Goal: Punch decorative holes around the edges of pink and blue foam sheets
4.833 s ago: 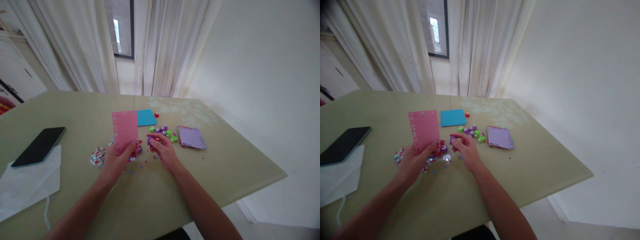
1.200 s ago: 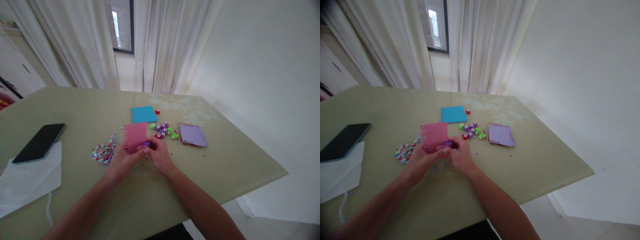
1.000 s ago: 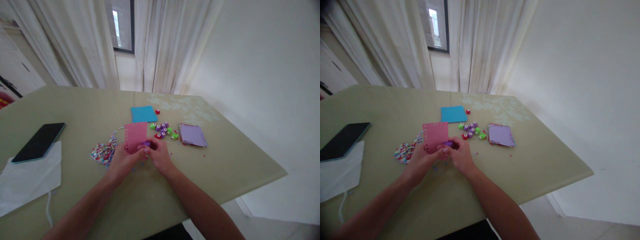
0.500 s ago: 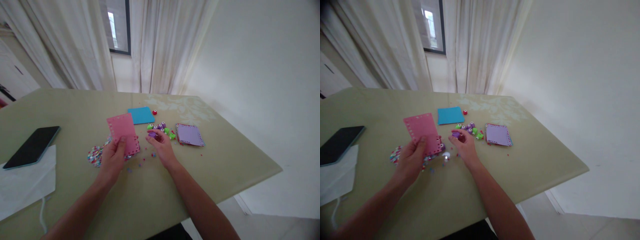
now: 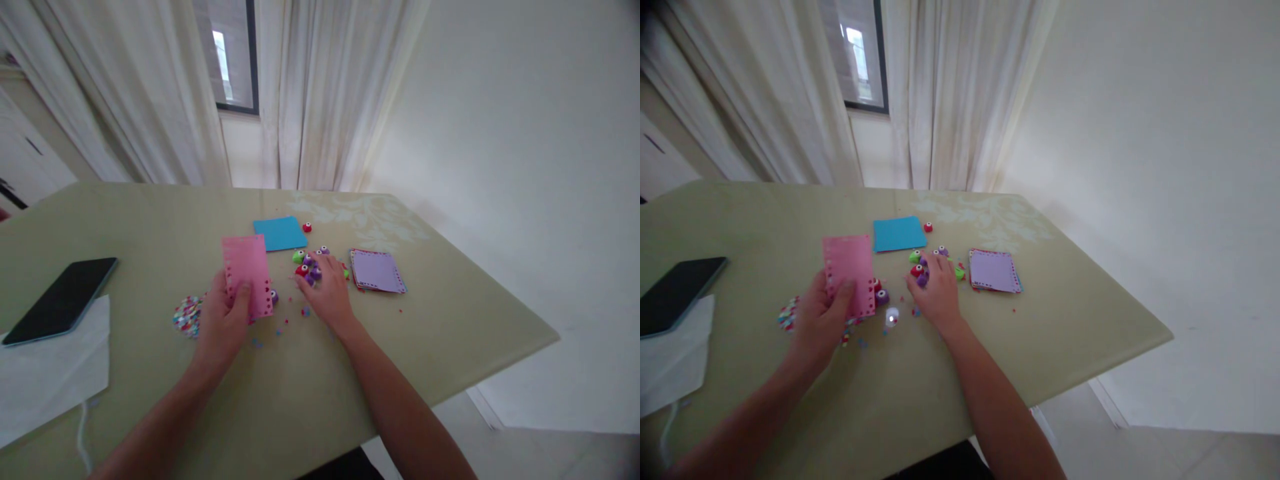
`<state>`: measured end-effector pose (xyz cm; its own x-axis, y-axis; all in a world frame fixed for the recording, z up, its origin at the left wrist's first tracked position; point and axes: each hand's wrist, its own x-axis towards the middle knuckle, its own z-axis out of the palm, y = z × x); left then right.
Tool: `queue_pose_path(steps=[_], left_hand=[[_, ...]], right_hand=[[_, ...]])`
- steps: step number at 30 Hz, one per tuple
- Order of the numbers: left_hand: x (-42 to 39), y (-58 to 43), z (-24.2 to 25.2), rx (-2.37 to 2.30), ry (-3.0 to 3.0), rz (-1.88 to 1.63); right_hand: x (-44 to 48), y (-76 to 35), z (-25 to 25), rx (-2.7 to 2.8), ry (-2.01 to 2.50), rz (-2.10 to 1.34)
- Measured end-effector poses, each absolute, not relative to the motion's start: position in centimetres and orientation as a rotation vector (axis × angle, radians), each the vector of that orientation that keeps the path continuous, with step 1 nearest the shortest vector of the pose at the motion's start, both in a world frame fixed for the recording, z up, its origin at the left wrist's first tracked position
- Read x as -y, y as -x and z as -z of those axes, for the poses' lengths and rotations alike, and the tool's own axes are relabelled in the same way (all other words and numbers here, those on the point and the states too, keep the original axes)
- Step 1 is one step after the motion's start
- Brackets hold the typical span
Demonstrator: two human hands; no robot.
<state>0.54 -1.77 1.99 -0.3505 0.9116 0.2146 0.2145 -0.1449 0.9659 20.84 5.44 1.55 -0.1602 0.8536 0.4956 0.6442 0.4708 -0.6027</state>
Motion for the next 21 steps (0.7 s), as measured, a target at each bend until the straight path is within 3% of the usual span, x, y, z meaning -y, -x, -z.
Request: queue_pose_path(steps=[10,21], left_hand=[[3.4,-1.3,-3.0,-1.266,-1.995,-1.377],[4.5,-0.9,-3.3,-1.104,-2.096,-1.377]], right_hand=[[-2.5,-20.3,-3.5,1.897,0.91,-0.179],[-1.9,-21.7,-1.1,1.894,0.869,-0.114]])
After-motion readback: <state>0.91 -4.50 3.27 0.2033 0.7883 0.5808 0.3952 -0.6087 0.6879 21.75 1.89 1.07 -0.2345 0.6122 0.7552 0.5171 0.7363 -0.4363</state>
